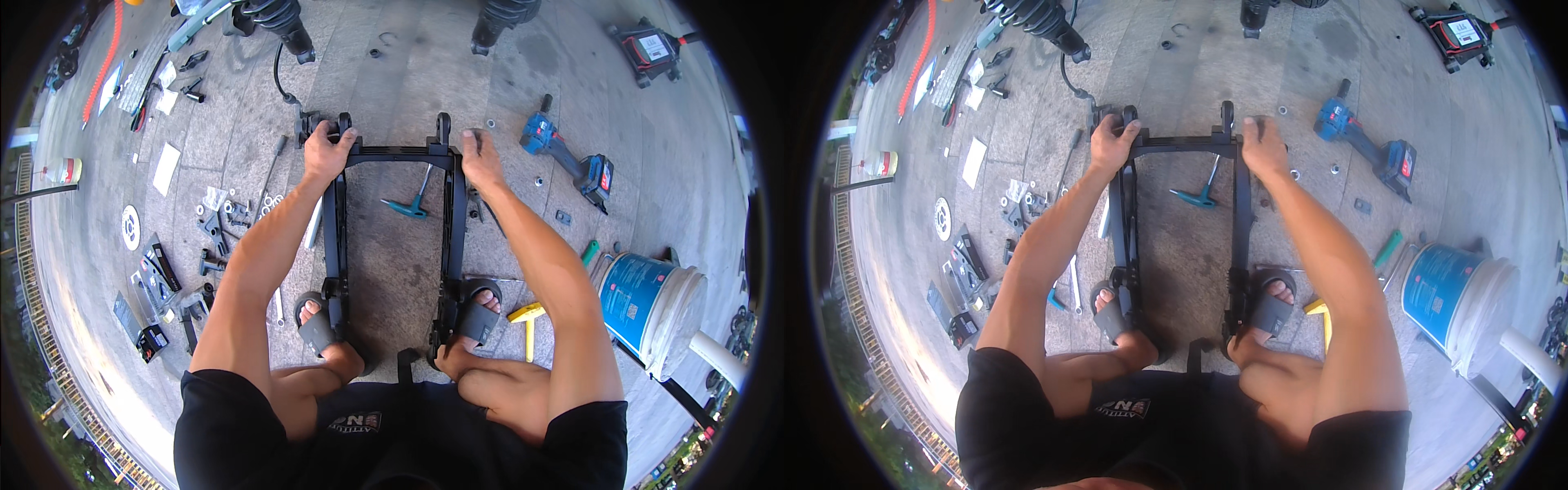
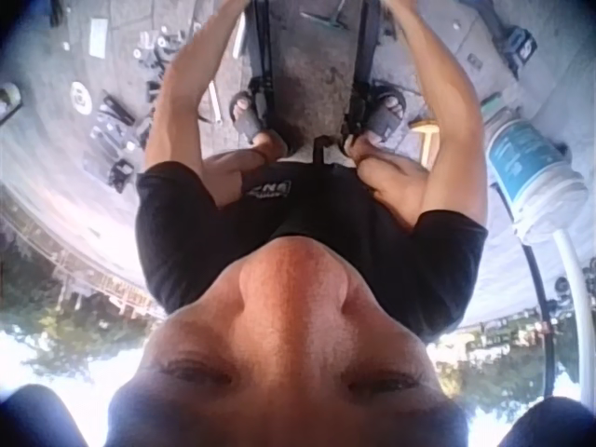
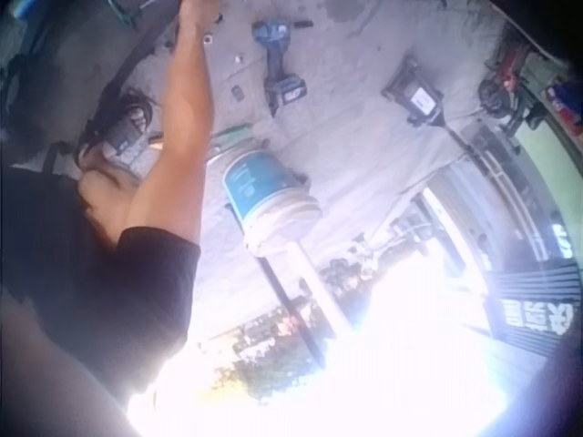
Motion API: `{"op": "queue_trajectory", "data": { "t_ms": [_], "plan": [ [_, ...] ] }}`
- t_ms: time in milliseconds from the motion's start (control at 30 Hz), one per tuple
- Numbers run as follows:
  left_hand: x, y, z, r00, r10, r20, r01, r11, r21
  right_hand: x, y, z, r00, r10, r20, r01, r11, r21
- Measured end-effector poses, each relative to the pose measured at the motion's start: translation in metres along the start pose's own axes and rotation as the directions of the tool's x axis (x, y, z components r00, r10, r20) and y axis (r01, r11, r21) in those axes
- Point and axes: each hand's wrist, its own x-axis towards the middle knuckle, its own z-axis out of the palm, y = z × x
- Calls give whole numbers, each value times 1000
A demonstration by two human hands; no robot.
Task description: The person positions a black metal suspension bracket under a vehicle between two coilover shocks, aligns it with mounting points, and uses a wrench and hammer to secure it. The person repeatedly adjusts the bracket and tightens fasteners to fit it into place.
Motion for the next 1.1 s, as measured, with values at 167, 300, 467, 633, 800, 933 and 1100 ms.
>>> {"op": "queue_trajectory", "data": {
  "t_ms": [167,300,467,633,800,933,1100],
  "plan": [
    [1,-2,1,999,-41,13,42,999,-27,-1,49,-37,993,-53,102,67,987,-144],
    [-5,9,-2,999,-44,-23,46,997,65,13,58,-39,991,-94,94,100,993,-61],
    [-4,27,-13,991,-130,45,111,950,292,51,39,-9,997,57,-50,-55,998,37],
    [10,41,-79,926,-220,308,39,865,500,57,32,25,1000,16,11,-17,994,105],
    [3,26,-173,899,-257,355,-38,761,647,71,53,21,997,-46,-64,46,999,-2],
    [-17,-25,-199,861,-348,371,-88,616,783,72,84,-3,990,-85,-110,77,994,-72],
    [-62,-94,-178,890,-353,288,22,666,746,66,102,-36,987,-132,-89,124,988,-90]
  ]
}}
